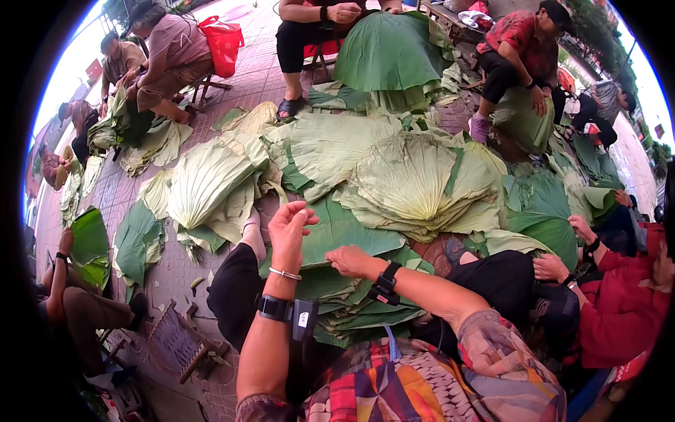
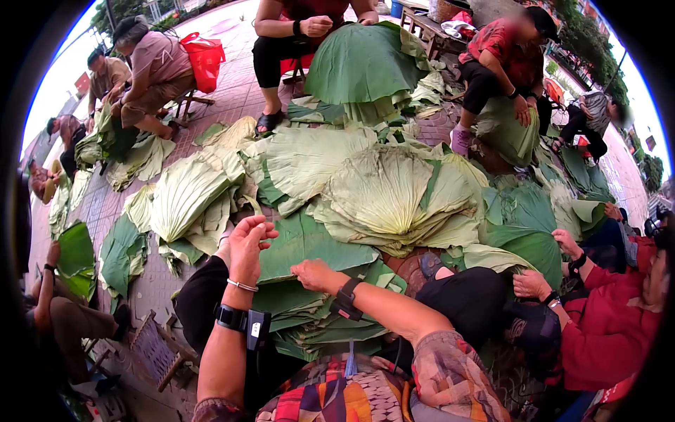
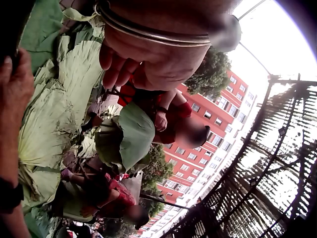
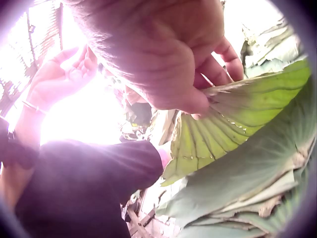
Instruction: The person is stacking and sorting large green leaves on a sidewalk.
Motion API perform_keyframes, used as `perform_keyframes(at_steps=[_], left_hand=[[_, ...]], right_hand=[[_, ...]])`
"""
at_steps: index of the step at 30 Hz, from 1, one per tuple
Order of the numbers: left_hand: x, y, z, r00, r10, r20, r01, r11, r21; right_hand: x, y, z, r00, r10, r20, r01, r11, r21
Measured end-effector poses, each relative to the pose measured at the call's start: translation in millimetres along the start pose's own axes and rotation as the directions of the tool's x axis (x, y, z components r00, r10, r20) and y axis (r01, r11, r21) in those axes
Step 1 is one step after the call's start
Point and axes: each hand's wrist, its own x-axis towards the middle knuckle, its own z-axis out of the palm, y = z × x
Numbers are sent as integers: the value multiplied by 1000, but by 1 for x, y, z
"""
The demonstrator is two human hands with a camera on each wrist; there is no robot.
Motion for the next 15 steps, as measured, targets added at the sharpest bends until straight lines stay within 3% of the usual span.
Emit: perform_keyframes(at_steps=[5,8,10,12,13,14,15], left_hand=[[-1,0,0,1000,4,3,-4,1000,-4],[-1,1,0,1000,-5,1,5,1000,0],[0,0,0,1000,-8,-4,8,1000,-7],[0,-1,0,1000,-8,-2,8,1000,-3],[0,-1,0,1000,-10,-6,10,1000,0],[1,-2,1,1000,-11,-4,11,1000,0],[1,-3,0,1000,-8,-1,8,1000,1]], right_hand=[[11,7,-46,991,80,-107,-81,997,-4],[18,28,-68,944,133,-303,-99,987,126],[16,48,-86,850,195,-490,-115,975,189],[15,80,-102,761,440,-477,-220,867,448],[12,84,-111,653,600,-462,-130,690,712],[4,90,-121,610,662,-436,-17,560,828],[-3,109,-126,522,740,-424,-11,503,864]])
